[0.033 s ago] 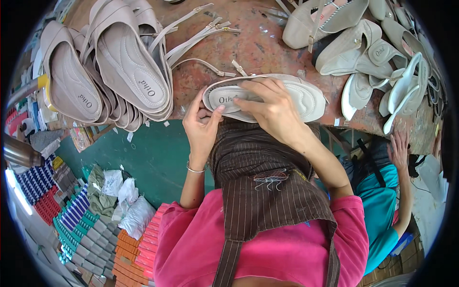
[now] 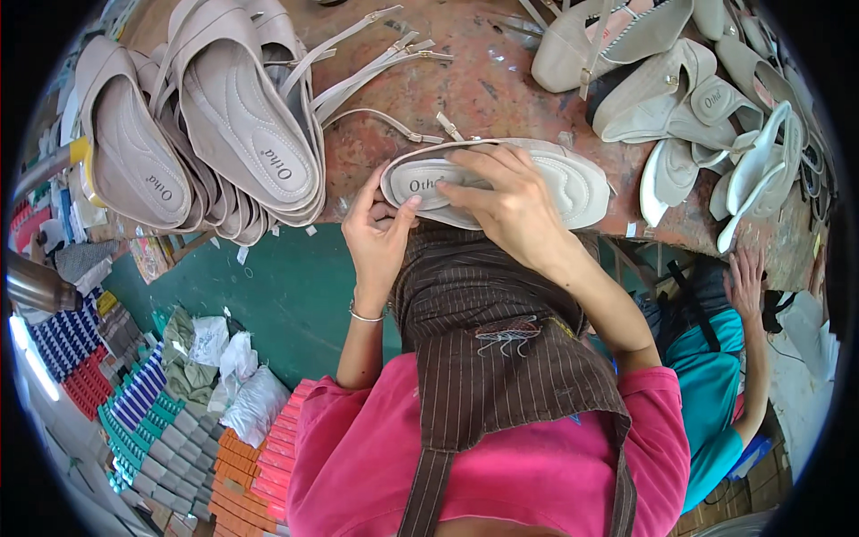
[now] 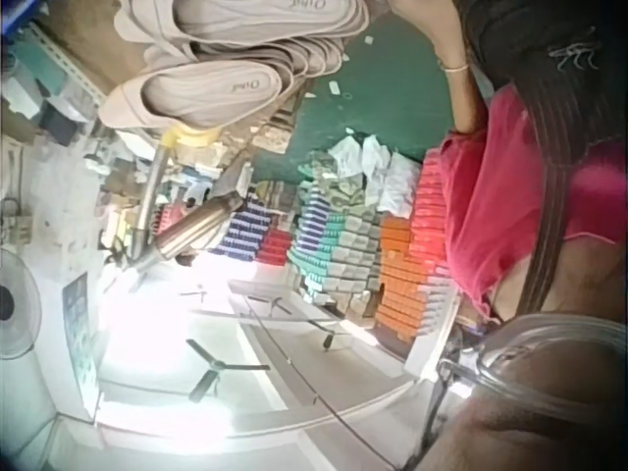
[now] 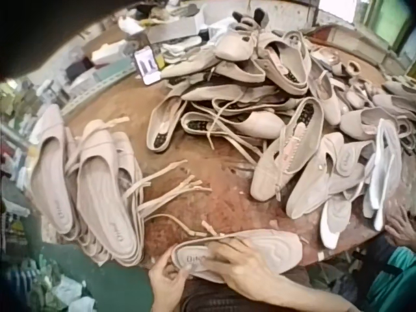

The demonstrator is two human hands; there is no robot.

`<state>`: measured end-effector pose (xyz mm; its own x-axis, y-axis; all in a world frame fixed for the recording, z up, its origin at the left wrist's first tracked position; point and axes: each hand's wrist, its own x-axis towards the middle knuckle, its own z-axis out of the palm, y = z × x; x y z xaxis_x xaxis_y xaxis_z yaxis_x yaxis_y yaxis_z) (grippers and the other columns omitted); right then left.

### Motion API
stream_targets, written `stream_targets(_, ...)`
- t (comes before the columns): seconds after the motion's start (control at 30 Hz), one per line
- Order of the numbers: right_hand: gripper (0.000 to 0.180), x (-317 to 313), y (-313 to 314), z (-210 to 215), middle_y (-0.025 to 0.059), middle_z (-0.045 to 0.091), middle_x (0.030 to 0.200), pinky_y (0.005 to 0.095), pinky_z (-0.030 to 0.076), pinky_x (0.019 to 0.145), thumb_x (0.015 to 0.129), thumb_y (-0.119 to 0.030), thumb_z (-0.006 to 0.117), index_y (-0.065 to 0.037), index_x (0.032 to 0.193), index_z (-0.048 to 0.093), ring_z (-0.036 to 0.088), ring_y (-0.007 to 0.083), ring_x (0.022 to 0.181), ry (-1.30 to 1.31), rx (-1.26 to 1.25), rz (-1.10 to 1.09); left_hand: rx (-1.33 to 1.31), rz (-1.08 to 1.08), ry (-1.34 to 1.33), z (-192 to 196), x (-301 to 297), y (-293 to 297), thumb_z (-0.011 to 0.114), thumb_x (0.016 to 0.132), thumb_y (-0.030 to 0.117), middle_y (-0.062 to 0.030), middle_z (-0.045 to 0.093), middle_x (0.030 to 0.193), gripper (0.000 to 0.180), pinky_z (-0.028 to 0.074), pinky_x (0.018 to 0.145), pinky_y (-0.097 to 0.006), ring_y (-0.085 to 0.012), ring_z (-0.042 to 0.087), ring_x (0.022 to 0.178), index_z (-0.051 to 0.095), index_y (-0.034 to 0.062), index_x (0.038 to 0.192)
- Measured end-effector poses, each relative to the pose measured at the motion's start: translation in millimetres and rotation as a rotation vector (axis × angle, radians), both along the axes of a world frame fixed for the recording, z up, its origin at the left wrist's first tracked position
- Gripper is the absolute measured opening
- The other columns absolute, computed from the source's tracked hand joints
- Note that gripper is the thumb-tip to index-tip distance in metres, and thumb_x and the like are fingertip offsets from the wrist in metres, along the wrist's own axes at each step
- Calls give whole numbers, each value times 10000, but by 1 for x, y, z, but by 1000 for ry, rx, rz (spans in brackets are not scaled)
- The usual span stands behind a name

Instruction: The person inserts foam insoles into women's shoes by hand.

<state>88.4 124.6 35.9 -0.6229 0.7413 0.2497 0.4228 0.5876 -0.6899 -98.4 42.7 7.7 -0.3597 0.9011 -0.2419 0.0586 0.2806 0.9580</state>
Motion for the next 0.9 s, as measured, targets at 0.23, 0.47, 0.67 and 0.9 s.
stream_targets(0.23,278,-10,4,-7,122,651,1141,412,465,963,684,-49,693,-62,954,759,603,284,1080,-23,-46,14,-45,81,-34,-4,-2,6,750,848,37,-53,652,817,412,539,519,-220,-67,619,635,609,-57,1224)
stream_targets(0.47,315,-13,-1,-7,165,615,1215,412,468,980,743,-59,638,-21,1045,720,598,314,1107,-181,-8,67,-105,126,18,4,4,18,710,872,34,-6,608,677,220,484,463,-207,-38,586,572,666,-45,1073)
stream_targets(0.67,352,-20,6,-23,172,573,1335,405,397,1107,802,-114,594,-11,1127,685,548,293,1249,-93,75,353,-65,31,289,-8,-4,21,607,962,67,-25,643,667,114,432,377,-211,-46,547,458,652,-33,994)
stream_targets(0.9,318,3,-17,3,146,656,1223,422,352,1142,769,-109,593,-6,1046,712,577,258,1223,-426,118,39,-114,12,425,-6,-5,24,597,917,40,-69,517,539,67,338,443,-323,-98,449,444,601,2,863)
